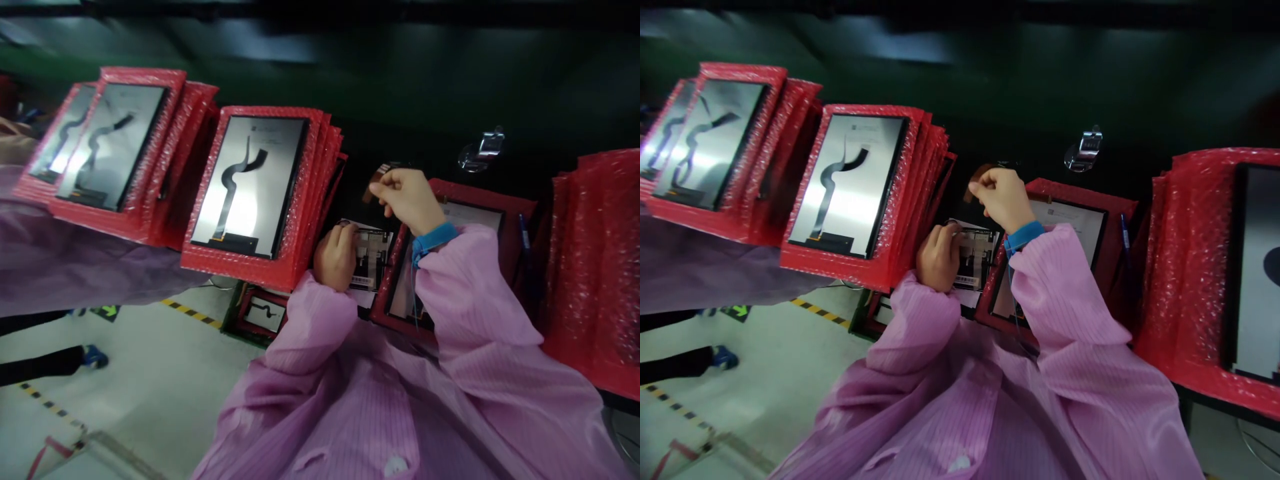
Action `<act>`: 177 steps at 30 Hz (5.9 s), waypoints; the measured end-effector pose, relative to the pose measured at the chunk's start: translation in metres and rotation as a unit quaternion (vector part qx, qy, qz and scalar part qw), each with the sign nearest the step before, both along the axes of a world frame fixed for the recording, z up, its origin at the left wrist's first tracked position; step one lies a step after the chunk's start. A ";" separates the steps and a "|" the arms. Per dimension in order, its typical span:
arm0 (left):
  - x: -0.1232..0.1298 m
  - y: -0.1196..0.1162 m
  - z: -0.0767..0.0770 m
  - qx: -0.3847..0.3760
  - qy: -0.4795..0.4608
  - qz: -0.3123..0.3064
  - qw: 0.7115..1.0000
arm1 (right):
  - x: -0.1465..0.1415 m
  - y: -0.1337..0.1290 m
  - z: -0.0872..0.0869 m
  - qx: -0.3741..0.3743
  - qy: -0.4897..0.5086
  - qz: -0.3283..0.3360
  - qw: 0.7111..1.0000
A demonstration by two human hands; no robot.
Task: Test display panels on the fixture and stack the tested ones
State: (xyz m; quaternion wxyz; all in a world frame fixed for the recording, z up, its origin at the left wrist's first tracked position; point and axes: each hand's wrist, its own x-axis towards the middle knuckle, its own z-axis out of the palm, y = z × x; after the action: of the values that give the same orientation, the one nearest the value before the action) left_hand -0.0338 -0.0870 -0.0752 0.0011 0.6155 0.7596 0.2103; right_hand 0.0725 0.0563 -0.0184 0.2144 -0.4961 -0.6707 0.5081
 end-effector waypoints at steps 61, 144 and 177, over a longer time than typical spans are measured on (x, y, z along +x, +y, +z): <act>0.004 0.017 0.004 0.224 -0.393 -0.039 0.891 | 0.016 -0.030 0.002 -0.131 0.107 0.150 0.974; 0.009 -0.014 -0.002 0.060 -0.120 -0.010 0.991 | 0.009 -0.010 -0.032 0.015 0.043 0.122 0.992; 0.011 -0.015 0.003 0.042 -0.114 0.003 0.993 | 0.010 -0.013 -0.025 0.015 -0.004 0.125 0.992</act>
State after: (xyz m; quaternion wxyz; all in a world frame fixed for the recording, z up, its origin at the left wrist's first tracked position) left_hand -0.0233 -0.1018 -0.0717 0.0610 0.5844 0.7469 0.3113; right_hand 0.0827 0.0431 -0.0429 0.1542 -0.4066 -0.7361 0.5187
